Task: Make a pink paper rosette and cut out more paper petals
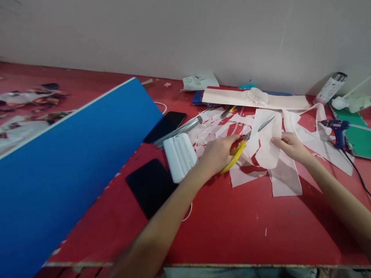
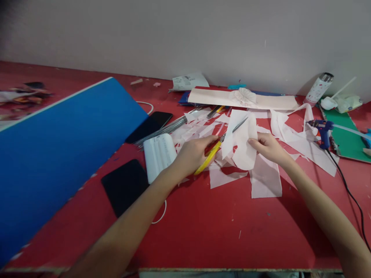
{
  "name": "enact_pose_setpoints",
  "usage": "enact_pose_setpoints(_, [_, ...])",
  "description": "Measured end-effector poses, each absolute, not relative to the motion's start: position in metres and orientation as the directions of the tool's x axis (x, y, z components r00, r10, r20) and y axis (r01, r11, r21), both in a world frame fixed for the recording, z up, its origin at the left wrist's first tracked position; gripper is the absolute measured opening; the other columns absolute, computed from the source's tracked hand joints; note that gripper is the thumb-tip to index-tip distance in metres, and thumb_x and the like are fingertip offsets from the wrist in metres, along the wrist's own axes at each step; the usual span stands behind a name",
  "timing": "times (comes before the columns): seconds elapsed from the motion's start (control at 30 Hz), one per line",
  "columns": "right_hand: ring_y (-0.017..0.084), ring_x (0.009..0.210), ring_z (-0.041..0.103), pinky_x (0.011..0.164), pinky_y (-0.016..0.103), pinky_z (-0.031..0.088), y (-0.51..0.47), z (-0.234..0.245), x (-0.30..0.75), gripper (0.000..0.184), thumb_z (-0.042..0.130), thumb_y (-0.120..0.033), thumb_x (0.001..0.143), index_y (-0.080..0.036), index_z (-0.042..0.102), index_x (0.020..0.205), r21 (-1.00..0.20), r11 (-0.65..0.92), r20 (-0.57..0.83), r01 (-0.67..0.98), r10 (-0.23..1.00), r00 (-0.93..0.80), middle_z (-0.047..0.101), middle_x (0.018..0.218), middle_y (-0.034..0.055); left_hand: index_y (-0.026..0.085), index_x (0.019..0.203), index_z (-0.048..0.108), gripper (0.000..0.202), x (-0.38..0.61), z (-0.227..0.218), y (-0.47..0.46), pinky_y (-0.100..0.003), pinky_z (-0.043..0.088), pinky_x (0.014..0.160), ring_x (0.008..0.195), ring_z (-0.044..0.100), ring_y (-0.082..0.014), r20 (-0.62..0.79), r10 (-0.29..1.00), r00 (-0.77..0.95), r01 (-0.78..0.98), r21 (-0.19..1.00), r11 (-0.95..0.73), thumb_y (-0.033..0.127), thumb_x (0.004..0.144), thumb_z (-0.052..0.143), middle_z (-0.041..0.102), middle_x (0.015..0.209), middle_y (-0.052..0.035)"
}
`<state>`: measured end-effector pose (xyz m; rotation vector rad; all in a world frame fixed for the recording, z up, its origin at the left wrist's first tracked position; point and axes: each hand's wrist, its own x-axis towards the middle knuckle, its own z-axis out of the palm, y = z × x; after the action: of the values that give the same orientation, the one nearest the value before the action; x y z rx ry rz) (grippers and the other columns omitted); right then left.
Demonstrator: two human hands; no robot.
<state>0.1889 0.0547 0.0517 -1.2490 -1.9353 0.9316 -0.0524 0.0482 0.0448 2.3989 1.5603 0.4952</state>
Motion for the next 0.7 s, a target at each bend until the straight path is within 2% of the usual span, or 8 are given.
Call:
enact_pose_setpoints(0.3, [0.009,0.05,0.04,0.046,0.024,0.029,0.0563,0.05,0.1925,0.036,0.048,-0.038,0.084,-0.019,0.038,0.055,-0.832,0.266,0.118,0.488,0.942,-0.313,0.042,0.054,-0.0028,0.02,0.111,0.062,0.033,-0.0522,0.05,0.0483,-0.037,0.049,0.077,0.096,0.065,-0.0278,0.12,0.937,0.328,0.835,0.426,-0.347,0.032,0.082,0.051,0.071,0.106,-0.0097])
enact_pose_setpoints(0.43, [0.009,0.051,0.041,0.048,0.024,0.03,0.0573,0.0488,0.1955,0.037,0.047,-0.04,0.085,-0.019,0.038,0.056,-0.824,0.271,0.12,0.498,0.942,-0.313,0.043,0.055,-0.0024,0.02,0.112,0.062,0.034,-0.0523,0.0523,0.0487,-0.039,0.049,0.078,0.099,0.064,-0.0289,0.11,0.94,0.322,0.832,0.441,-0.336,0.033,0.083,0.051,0.069,0.112,-0.0104])
enact_pose_setpoints(0.7, [0.008,0.049,0.029,0.045,0.025,0.022,0.0561,0.0525,0.1949,0.038,0.046,-0.037,0.085,-0.021,0.028,0.055,-0.774,0.323,0.132,0.545,0.924,-0.36,0.03,0.053,-0.0049,0.018,0.119,0.058,0.038,-0.0523,0.0516,0.0482,-0.039,0.048,0.078,0.101,0.063,-0.0298,0.097,0.936,0.337,0.85,0.397,-0.347,0.032,0.084,0.05,0.067,0.116,-0.0118])
